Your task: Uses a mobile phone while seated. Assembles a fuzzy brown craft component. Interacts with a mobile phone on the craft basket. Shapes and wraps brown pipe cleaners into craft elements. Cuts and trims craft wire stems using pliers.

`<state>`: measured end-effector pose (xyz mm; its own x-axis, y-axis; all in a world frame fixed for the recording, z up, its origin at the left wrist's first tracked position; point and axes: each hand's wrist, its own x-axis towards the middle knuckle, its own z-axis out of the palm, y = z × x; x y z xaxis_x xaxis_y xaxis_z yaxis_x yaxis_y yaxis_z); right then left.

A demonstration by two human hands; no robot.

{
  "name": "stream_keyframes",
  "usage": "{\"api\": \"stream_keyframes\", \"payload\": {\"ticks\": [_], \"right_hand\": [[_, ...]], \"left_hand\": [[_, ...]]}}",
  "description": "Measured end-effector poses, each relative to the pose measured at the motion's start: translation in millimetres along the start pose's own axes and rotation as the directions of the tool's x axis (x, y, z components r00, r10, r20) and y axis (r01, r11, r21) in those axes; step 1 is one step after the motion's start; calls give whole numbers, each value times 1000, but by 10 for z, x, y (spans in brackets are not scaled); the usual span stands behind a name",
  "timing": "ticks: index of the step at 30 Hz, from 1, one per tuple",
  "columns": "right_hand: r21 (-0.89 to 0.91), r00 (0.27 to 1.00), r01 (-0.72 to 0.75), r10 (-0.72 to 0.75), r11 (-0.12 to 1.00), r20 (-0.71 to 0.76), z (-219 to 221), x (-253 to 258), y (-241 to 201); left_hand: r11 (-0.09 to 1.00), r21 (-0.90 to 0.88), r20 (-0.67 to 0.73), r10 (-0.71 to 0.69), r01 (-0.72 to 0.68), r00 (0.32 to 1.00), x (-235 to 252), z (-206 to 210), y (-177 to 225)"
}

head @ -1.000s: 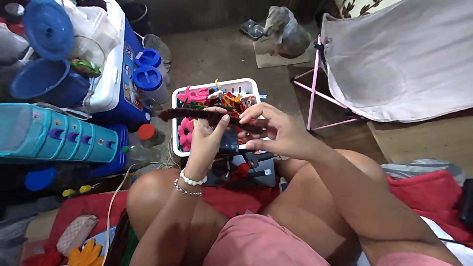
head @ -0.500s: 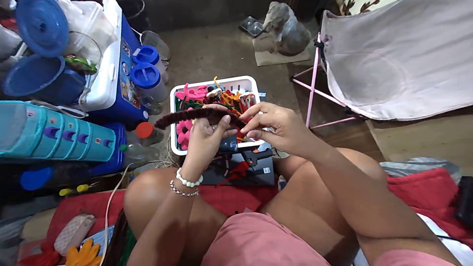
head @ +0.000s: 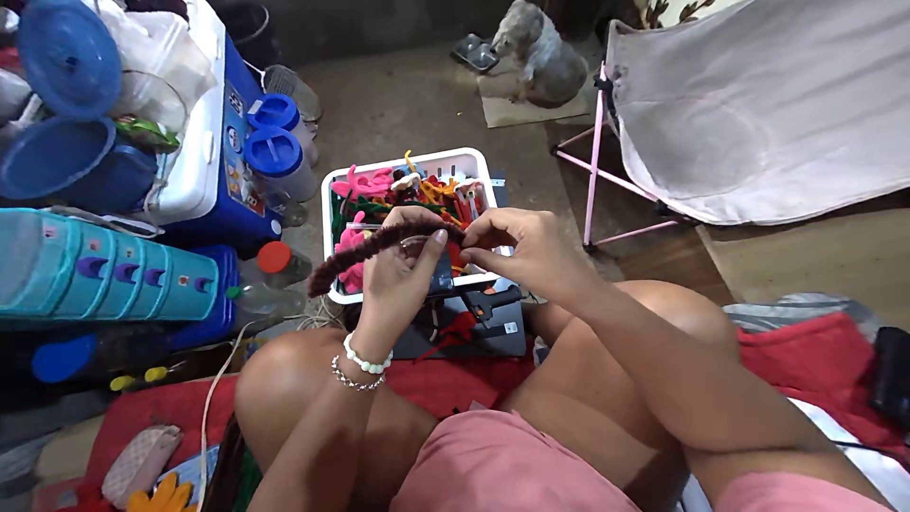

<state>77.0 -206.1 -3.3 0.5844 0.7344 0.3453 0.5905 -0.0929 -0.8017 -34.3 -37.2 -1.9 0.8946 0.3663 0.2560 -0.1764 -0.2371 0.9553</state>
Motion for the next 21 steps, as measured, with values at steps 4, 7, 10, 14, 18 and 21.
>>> {"api": "stream_keyframes", "payload": {"ticks": [4, 7, 10, 14, 18, 21], "right_hand": [[-22, 1000, -22, 21, 1000, -19, 0, 4, 1], [5, 998, -50, 50, 999, -43, -1, 6, -8], [30, 997, -49, 50, 998, -52, -4, 8, -7], [-51, 995, 52, -56, 997, -77, 2, -8, -1], [-114, 986, 142, -151, 983, -73, 4, -20, -20], [-105, 976, 201, -208, 974, -58, 2, -22, -28]], "left_hand": [[1000, 13, 32, 1, -1, 999, -15, 19, -10], [1000, -15, 44, 21, -20, 999, -21, 44, -41], [997, 47, 36, 62, -63, 997, -28, 67, -51], [985, 152, 19, 82, -84, 996, -32, 71, -53], [981, 178, -12, 77, -74, 997, -27, 82, -23], [980, 177, -41, 99, -90, 994, -18, 62, -26]]}}
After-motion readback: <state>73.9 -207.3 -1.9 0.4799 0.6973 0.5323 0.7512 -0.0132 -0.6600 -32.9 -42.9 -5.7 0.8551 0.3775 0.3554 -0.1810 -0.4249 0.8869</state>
